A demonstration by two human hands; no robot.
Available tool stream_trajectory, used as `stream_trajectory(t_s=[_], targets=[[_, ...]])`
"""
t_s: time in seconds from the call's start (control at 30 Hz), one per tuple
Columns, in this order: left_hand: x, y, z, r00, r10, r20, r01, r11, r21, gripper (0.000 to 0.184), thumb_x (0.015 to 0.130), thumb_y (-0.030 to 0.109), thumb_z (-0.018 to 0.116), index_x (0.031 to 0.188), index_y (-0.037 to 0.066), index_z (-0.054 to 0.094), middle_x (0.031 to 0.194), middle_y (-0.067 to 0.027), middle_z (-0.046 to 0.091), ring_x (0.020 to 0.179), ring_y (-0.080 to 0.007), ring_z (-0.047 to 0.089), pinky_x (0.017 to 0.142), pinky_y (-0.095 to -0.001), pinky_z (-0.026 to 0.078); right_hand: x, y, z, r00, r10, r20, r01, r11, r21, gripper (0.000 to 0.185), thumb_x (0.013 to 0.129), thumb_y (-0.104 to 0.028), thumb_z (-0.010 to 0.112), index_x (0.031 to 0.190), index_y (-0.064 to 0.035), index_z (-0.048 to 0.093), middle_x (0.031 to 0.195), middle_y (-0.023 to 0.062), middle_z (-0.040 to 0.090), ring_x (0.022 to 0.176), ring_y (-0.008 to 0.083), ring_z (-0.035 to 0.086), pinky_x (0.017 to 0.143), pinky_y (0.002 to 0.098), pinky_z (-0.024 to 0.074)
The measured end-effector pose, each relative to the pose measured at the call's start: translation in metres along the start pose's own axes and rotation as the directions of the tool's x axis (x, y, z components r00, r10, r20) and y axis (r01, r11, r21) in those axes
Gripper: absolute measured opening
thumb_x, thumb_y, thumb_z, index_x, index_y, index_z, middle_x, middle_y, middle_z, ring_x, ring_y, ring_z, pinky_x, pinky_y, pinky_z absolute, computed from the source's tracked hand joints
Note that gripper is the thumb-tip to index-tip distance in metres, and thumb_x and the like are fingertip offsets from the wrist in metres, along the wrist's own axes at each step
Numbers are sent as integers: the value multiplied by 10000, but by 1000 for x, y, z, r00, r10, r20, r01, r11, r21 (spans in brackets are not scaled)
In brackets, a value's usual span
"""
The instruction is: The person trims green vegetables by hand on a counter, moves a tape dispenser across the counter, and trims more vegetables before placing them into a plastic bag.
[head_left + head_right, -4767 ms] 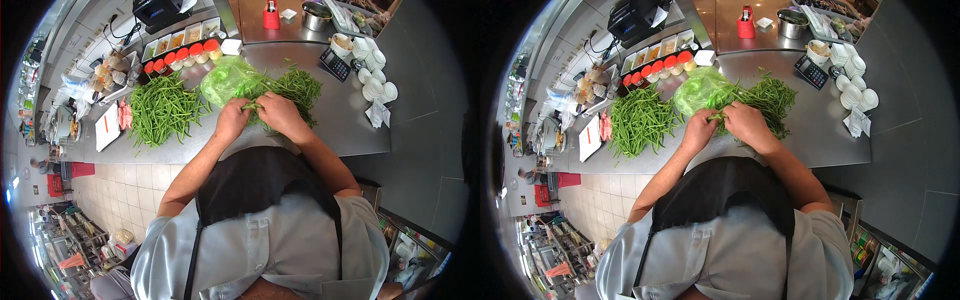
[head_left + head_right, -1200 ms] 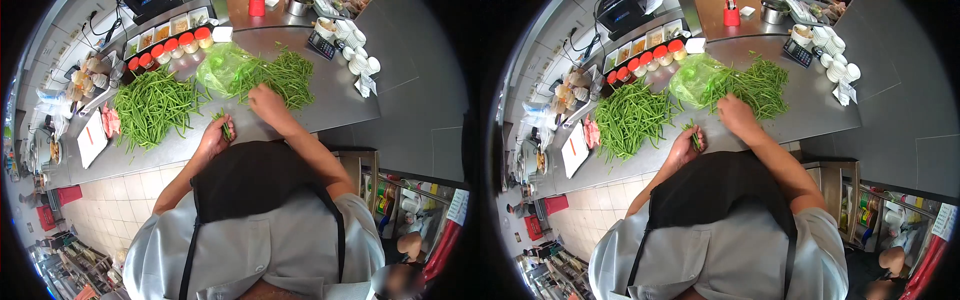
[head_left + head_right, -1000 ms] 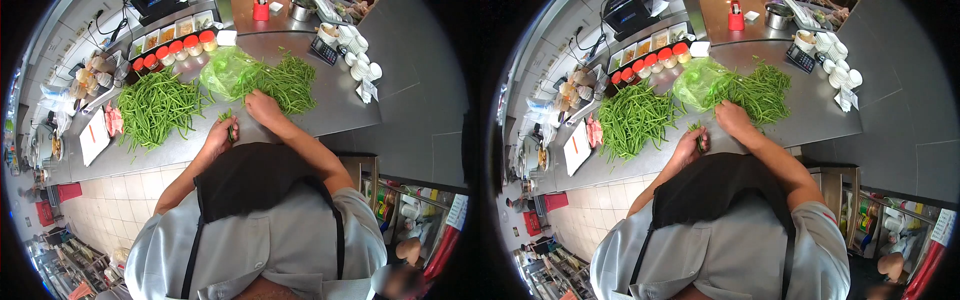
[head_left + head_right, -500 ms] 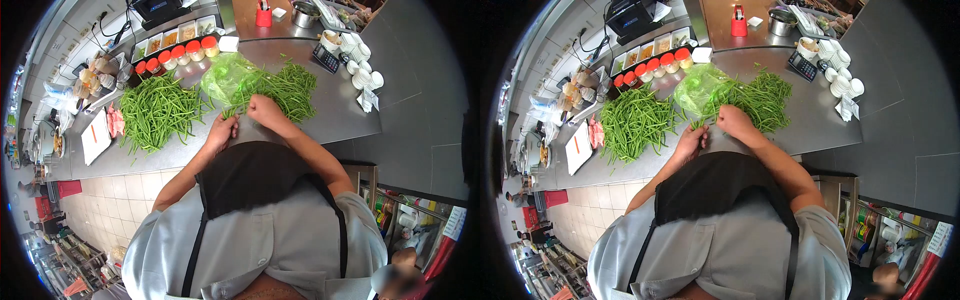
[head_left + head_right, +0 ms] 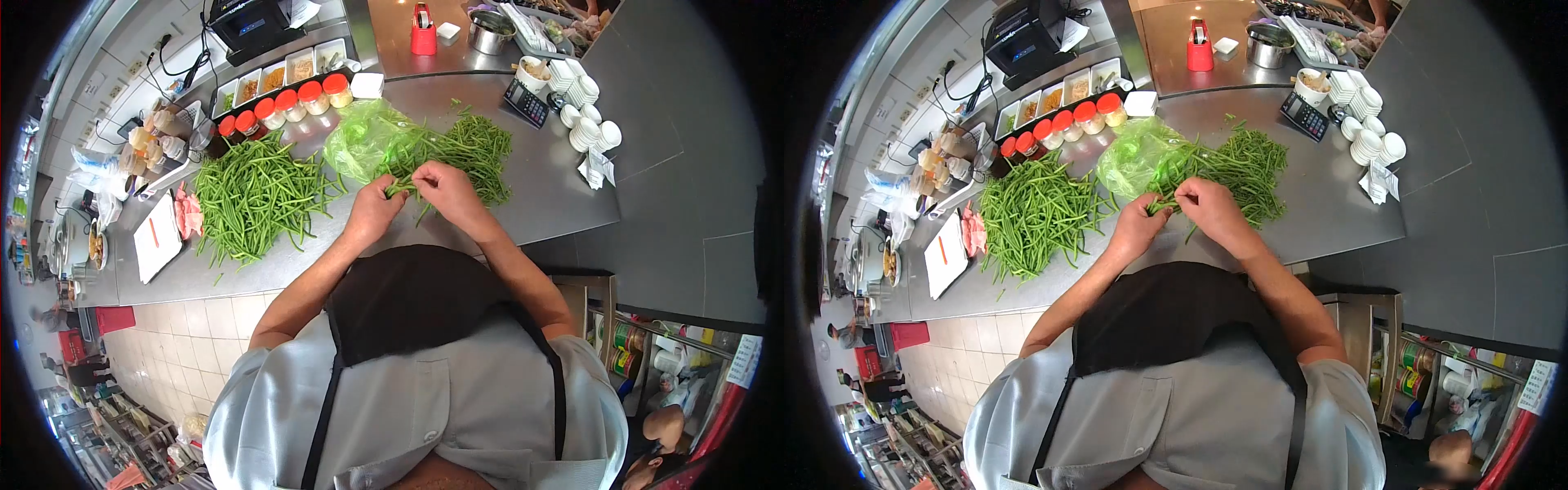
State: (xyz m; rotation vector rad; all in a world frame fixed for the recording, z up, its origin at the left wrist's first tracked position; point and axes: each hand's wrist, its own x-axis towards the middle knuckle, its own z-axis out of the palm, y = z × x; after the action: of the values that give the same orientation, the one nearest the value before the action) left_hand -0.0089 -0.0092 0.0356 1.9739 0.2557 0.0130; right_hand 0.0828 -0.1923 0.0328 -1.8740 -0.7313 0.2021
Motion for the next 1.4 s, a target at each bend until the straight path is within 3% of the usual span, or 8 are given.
stream_trajectory(t_s=[0.13,0.23,0.27,0.33,0.47,0.6,1.13,1.4], targets=[[-4,-6,-2,969,238,-65,-217,947,238,197,944,114,712,1111,10,709,879,-170,697,750,-274,656,753,-407,543,-11,-16,-3,978,-211,4,191,876,-442,69,861,-110,704,889,-66,660,879,147,690,756,336,673,660,426,548],[-7,-11,2,964,263,-34,-256,956,142,179,967,135,700,1103,19,685,847,-144,681,719,-254,652,698,-403,545,-9,4,11,991,-132,6,128,950,-286,118,899,-129,682,846,-48,616,824,109,672,709,275,667,619,413,525],[-8,-12,3,970,242,-17,-240,967,82,172,980,146,696,1100,26,675,828,-122,675,699,-231,645,662,-393,543,-6,11,13,994,105,-28,-101,990,94,134,910,-137,684,848,-40,616,813,96,664,704,255,661,615,406,518],[-5,-18,7,997,-49,58,66,936,-347,135,1026,151,665,1110,49,638,790,-66,639,655,-166,579,587,-348,477,-2,10,15,845,508,167,-452,510,732,167,933,-154,687,850,-26,617,791,69,649,694,214,648,607,392,505],[-3,-20,3,968,-214,130,228,536,-813,67,1087,171,610,1098,107,590,741,6,586,591,-107,479,522,-280,403,-12,38,12,969,236,-71,-231,970,74,220,967,-212,707,956,2,656,838,34,672,742,148,617,668,349,514],[-4,-22,-5,952,-286,109,237,462,-855,80,1094,179,606,1097,99,612,754,1,605,588,-107,490,517,-277,413,-27,17,13,914,357,193,-400,873,280,220,997,-192,661,1084,2,713,922,39,685,790,124,594,731,317,511],[-16,-25,7,998,-45,-33,13,762,-648,132,1096,139,601,1208,73,583,862,-11,604,642,-70,491,573,-240,418,-30,16,19,953,222,207,-242,967,78,245,947,-173,625,1064,25,709,945,88,732,866,190,670,789,344,536],[-26,-26,-3,989,-135,67,118,417,-901,125,1105,142,590,1216,87,597,907,-41,658,656,-107,534,625,-283,471,-35,44,25,749,373,548,-640,192,744,113,962,-154,627,1023,-73,676,884,12,650,680,66,487,553,234,385]])
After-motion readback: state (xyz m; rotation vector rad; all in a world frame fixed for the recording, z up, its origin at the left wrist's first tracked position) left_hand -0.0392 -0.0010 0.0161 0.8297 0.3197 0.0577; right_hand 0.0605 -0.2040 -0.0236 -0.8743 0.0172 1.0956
